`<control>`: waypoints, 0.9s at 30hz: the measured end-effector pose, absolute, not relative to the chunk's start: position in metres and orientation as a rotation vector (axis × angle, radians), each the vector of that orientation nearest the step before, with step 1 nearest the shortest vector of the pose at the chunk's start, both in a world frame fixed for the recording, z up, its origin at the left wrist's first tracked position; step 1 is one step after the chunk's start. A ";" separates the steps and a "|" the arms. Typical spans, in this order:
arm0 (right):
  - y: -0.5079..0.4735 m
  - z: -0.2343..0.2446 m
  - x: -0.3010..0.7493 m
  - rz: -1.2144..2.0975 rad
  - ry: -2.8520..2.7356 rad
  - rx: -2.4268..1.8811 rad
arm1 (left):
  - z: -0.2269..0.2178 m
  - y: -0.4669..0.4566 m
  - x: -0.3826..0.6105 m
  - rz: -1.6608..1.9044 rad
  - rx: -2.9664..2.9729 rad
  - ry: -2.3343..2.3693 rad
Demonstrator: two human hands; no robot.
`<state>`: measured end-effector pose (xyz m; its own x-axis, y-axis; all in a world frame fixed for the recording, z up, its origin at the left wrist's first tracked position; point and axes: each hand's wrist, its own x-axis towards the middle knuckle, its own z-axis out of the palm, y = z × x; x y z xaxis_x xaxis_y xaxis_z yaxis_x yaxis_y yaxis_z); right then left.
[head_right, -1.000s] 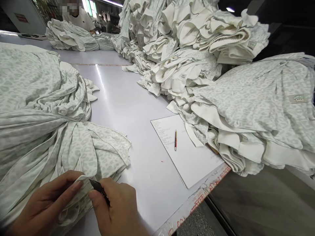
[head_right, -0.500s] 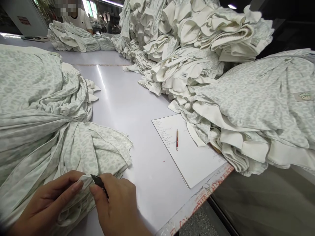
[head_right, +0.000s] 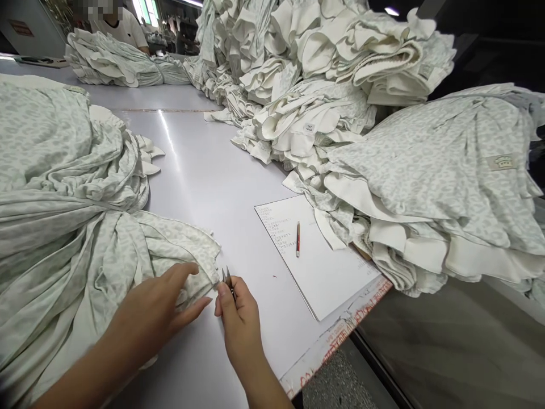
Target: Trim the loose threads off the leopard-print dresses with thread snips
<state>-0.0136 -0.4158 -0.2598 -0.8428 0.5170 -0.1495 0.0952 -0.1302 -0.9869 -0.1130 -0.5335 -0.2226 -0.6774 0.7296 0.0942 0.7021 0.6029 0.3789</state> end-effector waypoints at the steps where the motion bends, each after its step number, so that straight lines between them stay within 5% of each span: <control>1: -0.415 -0.261 -0.014 2.054 -1.843 -0.688 | -0.228 -0.528 -0.113 0.532 1.224 2.783; 5: -0.412 -0.264 -0.012 2.056 -1.837 -0.692 | -0.237 -0.523 -0.113 0.463 1.232 2.815; 14: -0.410 -0.264 -0.011 2.069 -1.872 -0.674 | -0.206 -0.579 -0.100 0.935 1.142 2.667; 27: -0.440 -0.236 0.005 2.278 -2.011 -0.309 | -0.233 -0.605 -0.095 1.319 1.427 2.436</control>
<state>0.0046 -0.4398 -0.2358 -0.9758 0.1980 -0.0931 0.0678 -0.1310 -0.9891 -0.0954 -0.6046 -0.2332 -0.5805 0.7265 0.3677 0.7050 0.2225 0.6734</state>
